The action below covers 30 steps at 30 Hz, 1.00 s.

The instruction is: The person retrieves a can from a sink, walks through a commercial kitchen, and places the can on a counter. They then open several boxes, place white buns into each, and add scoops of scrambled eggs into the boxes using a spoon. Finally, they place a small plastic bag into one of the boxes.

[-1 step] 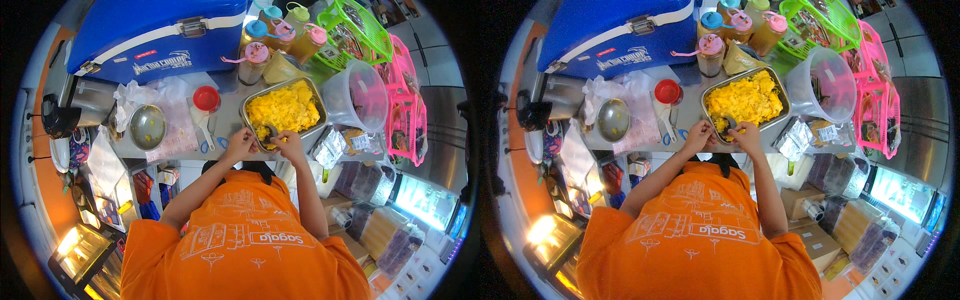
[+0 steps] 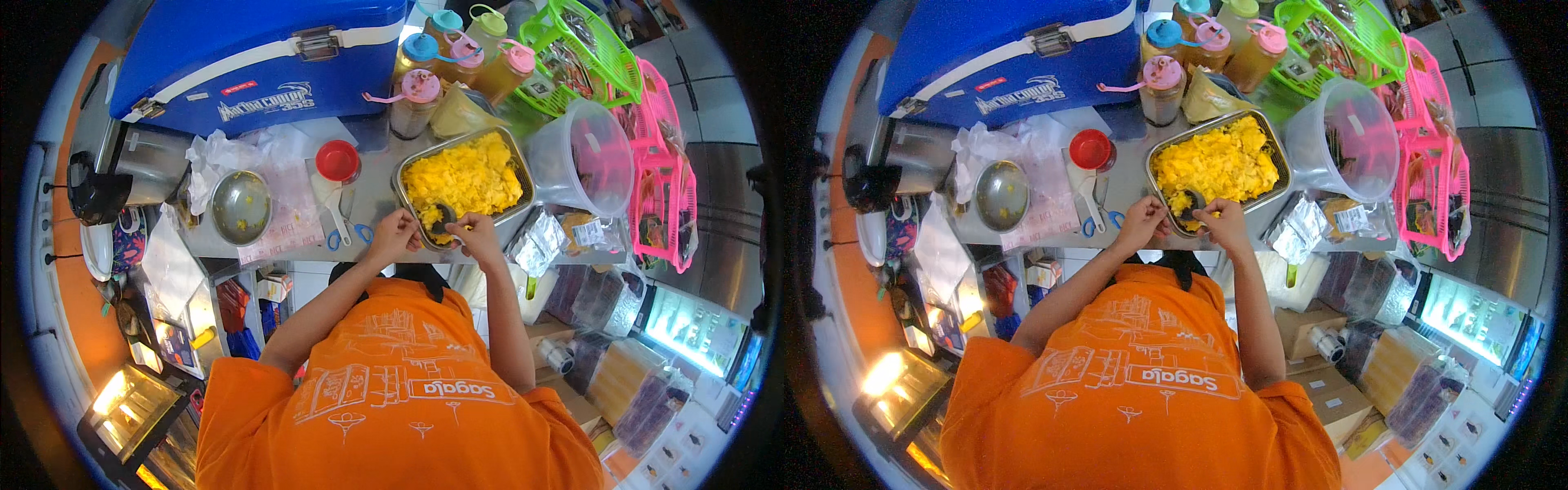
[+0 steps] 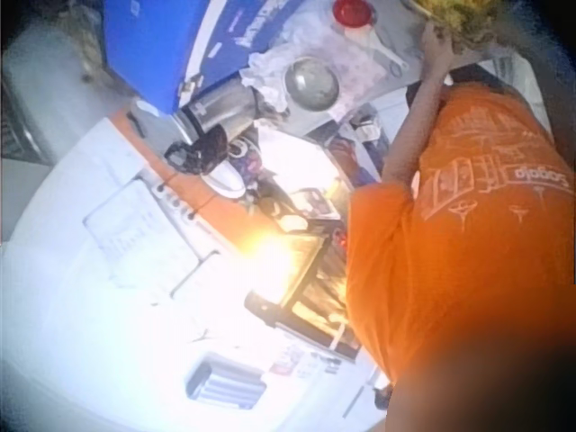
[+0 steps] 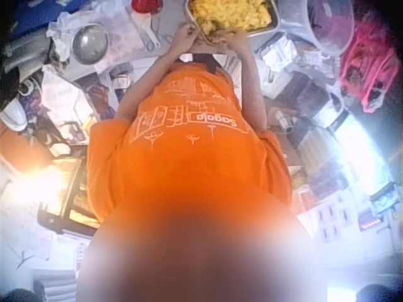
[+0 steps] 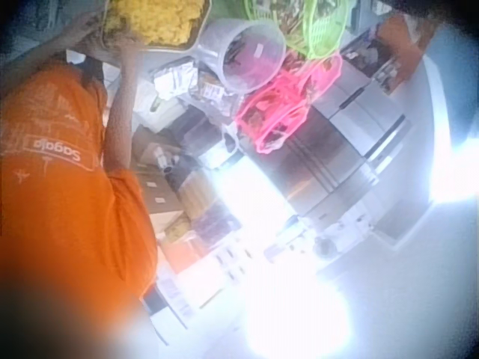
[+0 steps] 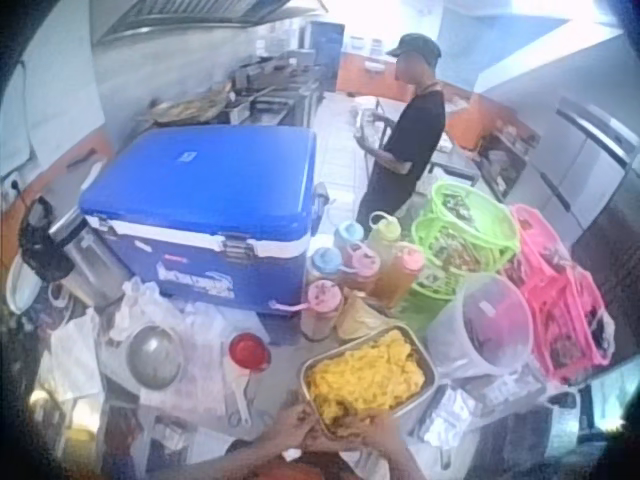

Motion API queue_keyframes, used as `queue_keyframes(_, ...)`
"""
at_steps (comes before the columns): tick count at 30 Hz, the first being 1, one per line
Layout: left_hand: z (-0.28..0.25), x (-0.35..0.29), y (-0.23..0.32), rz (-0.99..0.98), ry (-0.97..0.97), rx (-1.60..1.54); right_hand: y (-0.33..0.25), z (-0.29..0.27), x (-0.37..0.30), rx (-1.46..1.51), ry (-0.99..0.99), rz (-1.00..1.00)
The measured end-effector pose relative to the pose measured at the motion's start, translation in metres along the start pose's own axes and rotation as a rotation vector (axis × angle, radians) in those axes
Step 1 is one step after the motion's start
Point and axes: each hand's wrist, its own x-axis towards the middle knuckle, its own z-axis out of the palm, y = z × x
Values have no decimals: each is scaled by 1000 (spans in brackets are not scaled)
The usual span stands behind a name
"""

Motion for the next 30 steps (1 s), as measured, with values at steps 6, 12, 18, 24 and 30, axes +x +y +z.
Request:
queue_keyframes(6, -1, 1, -1, 1, -17, -23, -13, 6, -5, -679, 308, -562)
queue_keyframes(12, 1, 3, -7, 6, 3, -61, -7, 47, -10, -892, 344, -513)
queue_keyframes(18, 4, 5, -11, 68, 34, -31, 4, 73, -17, -779, 309, -510)
queue_keyframes(24, 7, 2, -9, 67, 21, -131, 16, 49, -9, -703, 231, -605)
queue_keyframes(30, 6, 3, -9, 50, 26, -120, 4, 5, 6, -190, 46, -47)
